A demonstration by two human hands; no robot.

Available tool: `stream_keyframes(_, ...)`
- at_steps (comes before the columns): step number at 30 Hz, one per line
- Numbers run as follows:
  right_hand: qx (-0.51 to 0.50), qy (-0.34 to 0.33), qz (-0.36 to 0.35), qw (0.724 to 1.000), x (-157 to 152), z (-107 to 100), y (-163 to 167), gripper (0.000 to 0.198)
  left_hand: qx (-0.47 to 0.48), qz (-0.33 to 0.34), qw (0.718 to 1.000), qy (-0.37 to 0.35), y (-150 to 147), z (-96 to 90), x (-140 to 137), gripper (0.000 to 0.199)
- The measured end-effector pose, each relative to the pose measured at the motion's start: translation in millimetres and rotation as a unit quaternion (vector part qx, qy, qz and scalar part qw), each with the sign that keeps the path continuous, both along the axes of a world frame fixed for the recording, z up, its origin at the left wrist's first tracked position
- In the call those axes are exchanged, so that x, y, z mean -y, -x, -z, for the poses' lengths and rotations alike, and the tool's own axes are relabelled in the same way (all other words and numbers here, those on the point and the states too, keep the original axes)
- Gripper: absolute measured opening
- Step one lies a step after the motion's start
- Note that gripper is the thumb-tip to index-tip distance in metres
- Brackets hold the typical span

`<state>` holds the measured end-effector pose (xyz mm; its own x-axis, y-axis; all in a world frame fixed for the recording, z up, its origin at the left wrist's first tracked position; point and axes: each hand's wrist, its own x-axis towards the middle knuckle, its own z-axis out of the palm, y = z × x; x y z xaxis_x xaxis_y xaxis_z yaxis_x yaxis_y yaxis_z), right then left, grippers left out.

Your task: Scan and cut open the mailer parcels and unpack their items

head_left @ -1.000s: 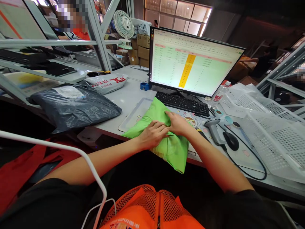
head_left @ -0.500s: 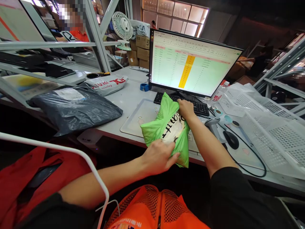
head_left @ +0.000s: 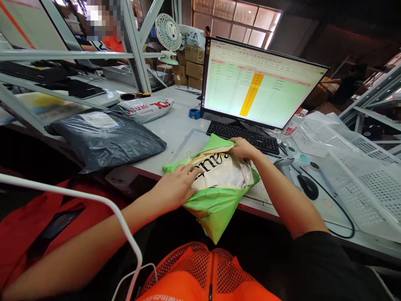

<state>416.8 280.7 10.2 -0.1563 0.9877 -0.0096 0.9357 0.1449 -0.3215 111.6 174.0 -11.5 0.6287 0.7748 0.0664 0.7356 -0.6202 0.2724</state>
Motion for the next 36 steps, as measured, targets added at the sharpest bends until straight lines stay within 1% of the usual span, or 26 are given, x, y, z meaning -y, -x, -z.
stream_keyframes(2, -0.009, -0.004, 0.011, 1.0, 13.8, -4.2, 4.7, 0.028, -0.053, 0.075, 0.996, -0.01, -23.2, -19.4, -13.5, 0.072)
stream_keyframes(3, -0.004, -0.009, 0.018, 1.0, 20.2, -6.0, 7.4, 0.027, -0.06, 0.121, 0.991, 0.003, -37.8, -25.8, -20.6, 0.075)
stream_keyframes(4, 0.007, -0.017, 0.029, 0.999, 26.0, -7.5, 10.1, 0.027, -0.059, 0.157, 0.986, 0.014, -53.3, -29.7, -28.0, 0.073)
stream_keyframes(5, 0.021, -0.026, 0.043, 0.999, 31.5, -8.7, 12.7, 0.027, -0.054, 0.172, 0.984, 0.011, -68.7, -30.9, -35.7, 0.069)
stream_keyframes(6, 0.032, -0.039, 0.059, 0.997, 36.6, -9.4, 15.0, 0.027, -0.049, 0.165, 0.985, -0.003, -83.0, -30.0, -43.3, 0.068)
stream_keyframes(8, 0.038, -0.072, 0.095, 0.992, 45.8, -9.0, 17.8, 0.028, -0.051, 0.102, 0.993, -0.039, -105.9, -23.6, -57.2, 0.079)
stream_keyframes(10, 0.027, -0.102, 0.129, 0.986, 53.1, -5.7, 19.2, 0.031, -0.049, 0.053, 0.997, -0.039, -119.5, -15.0, -68.3, 0.095)
stream_keyframes(11, 0.021, -0.111, 0.146, 0.983, 55.6, -2.9, 19.9, 0.031, -0.031, 0.042, 0.998, -0.026, -123.3, -11.1, -72.8, 0.096)
stream_keyframes(12, 0.016, -0.117, 0.161, 0.98, 57.3, 0.4, 21.0, 0.031, 0.0, 0.035, 0.999, -0.012, -125.6, -7.8, -76.9, 0.089)
stream_keyframes(14, 0.015, -0.119, 0.188, 0.975, 57.9, 7.6, 24.9, 0.033, 0.073, 0.014, 0.997, 0.006, -127.3, -3.7, -85.3, 0.07)
stream_keyframes(16, 0.023, -0.117, 0.204, 0.972, 56.0, 14.2, 30.2, 0.034, 0.104, -0.009, 0.994, 0.03, -126.4, -3.0, -96.1, 0.053)
stream_keyframes(18, 0.034, -0.117, 0.211, 0.97, 53.2, 18.9, 35.0, 0.034, 0.095, -0.001, 0.991, 0.09, -123.1, -4.1, -109.4, 0.048)
stream_keyframes(20, 0.04, -0.118, 0.214, 0.969, 51.1, 21.4, 36.8, 0.033, 0.096, 0.018, 0.975, 0.197, -117.0, -4.7, -122.4, 0.049)
stream_keyframes(21, 0.039, -0.119, 0.214, 0.969, 50.6, 22.1, 36.0, 0.032, 0.111, 0.03, 0.958, 0.262, -113.1, -4.5, -127.5, 0.053)
stream_keyframes(24, 0.016, -0.13, 0.205, 0.97, 50.2, 22.3, 27.6, 0.03, 0.158, 0.055, 0.887, 0.432, -99.9, -4.0, -131.1, 0.064)
stream_keyframes(25, 0.002, -0.139, 0.203, 0.969, 50.2, 21.9, 23.3, 0.03, 0.162, 0.063, 0.865, 0.471, -95.6, -5.4, -127.5, 0.064)
stream_keyframes(26, -0.015, -0.149, 0.201, 0.968, 50.0, 21.3, 18.6, 0.029, 0.161, 0.074, 0.85, 0.496, -91.6, -8.2, -121.0, 0.062)
stream_keyframes(27, -0.034, -0.16, 0.198, 0.966, 49.8, 20.7, 13.9, 0.028, 0.154, 0.096, 0.844, 0.504, -88.0, -12.5, -111.6, 0.059)
stream_keyframes(28, -0.056, -0.167, 0.192, 0.966, 49.7, 20.0, 9.3, 0.026, 0.148, 0.134, 0.848, 0.49, -84.6, -17.8, -99.3, 0.056)
stream_keyframes(29, -0.079, -0.17, 0.182, 0.965, 49.8, 19.5, 5.1, 0.024, 0.146, 0.184, 0.861, 0.451, -81.4, -23.7, -84.3, 0.051)
stream_keyframes(31, -0.119, -0.173, 0.156, 0.965, 52.0, 19.0, -1.8, 0.021, 0.137, 0.278, 0.899, 0.31, -74.4, -34.2, -47.9, 0.04)
stream_keyframes(32, -0.135, -0.177, 0.144, 0.964, 54.5, 19.2, -4.4, 0.02, 0.133, 0.293, 0.918, 0.23, -70.0, -37.4, -28.3, 0.031)
stream_keyframes(33, -0.145, -0.182, 0.135, 0.963, 58.1, 19.7, -6.6, 0.02, 0.125, 0.297, 0.933, 0.163, -64.8, -38.6, -9.2, 0.025)
stream_keyframes(34, -0.149, -0.186, 0.129, 0.963, 62.9, 20.5, -8.4, 0.022, 0.128, 0.292, 0.941, 0.114, -58.6, -37.8, 8.2, 0.023)
stream_keyframes(35, -0.147, -0.182, 0.125, 0.964, 68.8, 21.6, -10.0, 0.025, 0.15, 0.262, 0.95, 0.077, -51.6, -35.4, 22.7, 0.024)
stream_keyframes(36, -0.139, -0.169, 0.121, 0.968, 75.6, 22.8, -11.3, 0.028, 0.177, 0.209, 0.961, 0.045, -44.0, -32.1, 33.6, 0.025)
